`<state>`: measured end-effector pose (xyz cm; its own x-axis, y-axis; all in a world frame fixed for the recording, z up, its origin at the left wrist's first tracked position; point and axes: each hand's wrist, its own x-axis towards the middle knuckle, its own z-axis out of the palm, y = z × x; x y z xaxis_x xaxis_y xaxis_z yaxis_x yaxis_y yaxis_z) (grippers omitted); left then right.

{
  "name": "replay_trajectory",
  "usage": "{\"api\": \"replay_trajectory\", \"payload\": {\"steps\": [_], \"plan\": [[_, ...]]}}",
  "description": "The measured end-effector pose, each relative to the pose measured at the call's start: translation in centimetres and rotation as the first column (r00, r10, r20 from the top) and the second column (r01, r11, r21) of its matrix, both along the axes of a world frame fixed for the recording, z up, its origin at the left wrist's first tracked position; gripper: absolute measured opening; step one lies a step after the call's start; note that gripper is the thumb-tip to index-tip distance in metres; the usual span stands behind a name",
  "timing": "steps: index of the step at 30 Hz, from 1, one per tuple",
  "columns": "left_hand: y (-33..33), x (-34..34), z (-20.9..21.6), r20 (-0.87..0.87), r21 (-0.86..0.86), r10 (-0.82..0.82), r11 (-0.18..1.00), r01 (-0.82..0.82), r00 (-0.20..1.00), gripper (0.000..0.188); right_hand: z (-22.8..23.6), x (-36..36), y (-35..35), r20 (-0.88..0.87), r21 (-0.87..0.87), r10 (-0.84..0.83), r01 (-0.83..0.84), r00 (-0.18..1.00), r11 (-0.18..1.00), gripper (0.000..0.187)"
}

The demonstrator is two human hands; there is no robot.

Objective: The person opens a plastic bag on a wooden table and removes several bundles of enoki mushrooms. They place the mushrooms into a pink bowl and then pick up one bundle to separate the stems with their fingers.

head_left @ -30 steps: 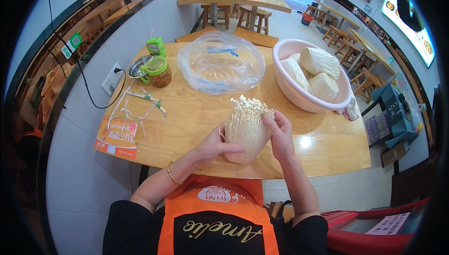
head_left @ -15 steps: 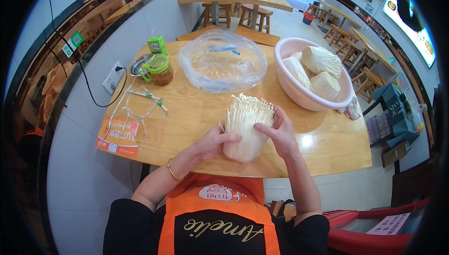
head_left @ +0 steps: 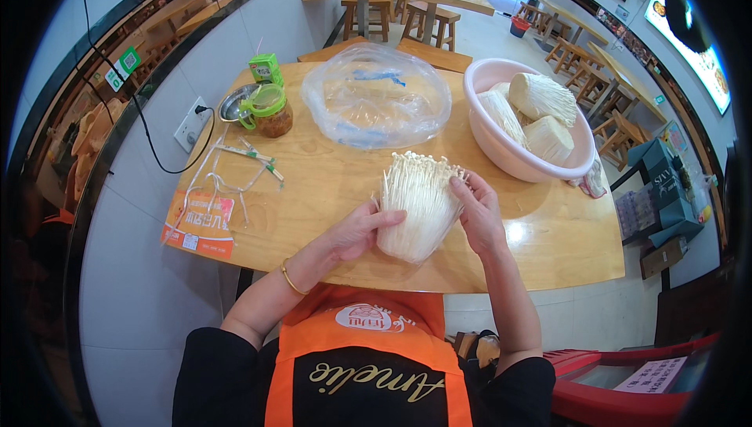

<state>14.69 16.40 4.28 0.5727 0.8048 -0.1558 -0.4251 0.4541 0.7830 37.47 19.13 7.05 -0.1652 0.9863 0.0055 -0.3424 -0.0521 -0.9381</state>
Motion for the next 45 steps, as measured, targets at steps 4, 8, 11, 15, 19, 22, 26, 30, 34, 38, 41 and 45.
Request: {"api": "replay_trajectory", "payload": {"steps": [4,8,11,15,19,22,26,30,34,38,41,45], "plan": [[0.0,0.0,0.1,0.02,0.014,-0.008,1.0,0.008,1.0,0.061,0.0,0.0,-0.2,0.055,0.083,-0.016,0.012,0.998,0.996,0.032],[0.0,-0.1,0.1,-0.007,0.018,-0.015,1.0,0.015,1.0,0.064,-0.4,0.4,0.3,0.035,0.036,0.008,-0.009,0.999,0.999,0.028],[-0.1,-0.1,0.2,0.016,0.052,0.015,0.999,-0.015,1.0,0.067,-1.2,0.6,0.6,0.0,0.017,-0.067,0.067,0.998,0.998,0.026],[-0.1,-0.1,0.4,0.015,0.048,0.042,0.998,-0.043,0.999,0.068,-2.1,1.1,0.6,0.101,0.182,-0.348,0.326,0.932,0.928,0.021],[0.0,-0.1,0.6,-0.014,0.08,0.085,0.993,-0.084,0.996,0.066,-1.9,2.3,-0.2,0.209,0.309,-0.4,0.328,0.893,0.893,0.019],[0.2,0.0,1.0,-0.029,0.101,0.111,0.989,-0.107,0.993,0.062,-1.7,2.3,-1.5,0.25,0.329,-0.459,0.371,0.853,0.868,0.019],[0.9,0.4,1.9,-0.02,0.073,0.152,0.986,-0.151,0.988,0.058,-2.3,0.6,-4.1,0.288,0.585,-0.652,0.41,0.702,0.7,0.009],[1.3,0.9,3.1,0.045,-0.061,0.19,0.98,-0.187,0.981,0.061,-3.3,-0.5,-6.9,0.314,0.638,-0.684,0.387,0.658,0.665,0.011],[1.5,1.1,3.9,0.17,-0.148,0.189,0.975,-0.165,0.967,0.062,-2.6,-0.9,-8.4,0.205,0.083,-0.155,0.141,0.966,0.987,0.026],[2.0,2.5,4.9,0.179,-0.097,0.135,0.988,-0.119,0.975,0.061,0.3,-1.5,-5.9,-0.215,-0.092,0.049,-0.071,0.975,0.993,0.044],[2.9,4.7,6.6,0.113,0.058,0.189,0.979,-0.196,0.975,0.058,3.9,-1.0,-2.3,0.07,0.341,-0.024,-0.001,0.997,0.94,0.051],[7.9,8.0,11.1,0.08,0.315,0.221,0.919,-0.235,0.972,0.056,9.1,1.2,3.4,0.104,0.504,-0.126,0.057,0.987,0.862,0.047]]}}
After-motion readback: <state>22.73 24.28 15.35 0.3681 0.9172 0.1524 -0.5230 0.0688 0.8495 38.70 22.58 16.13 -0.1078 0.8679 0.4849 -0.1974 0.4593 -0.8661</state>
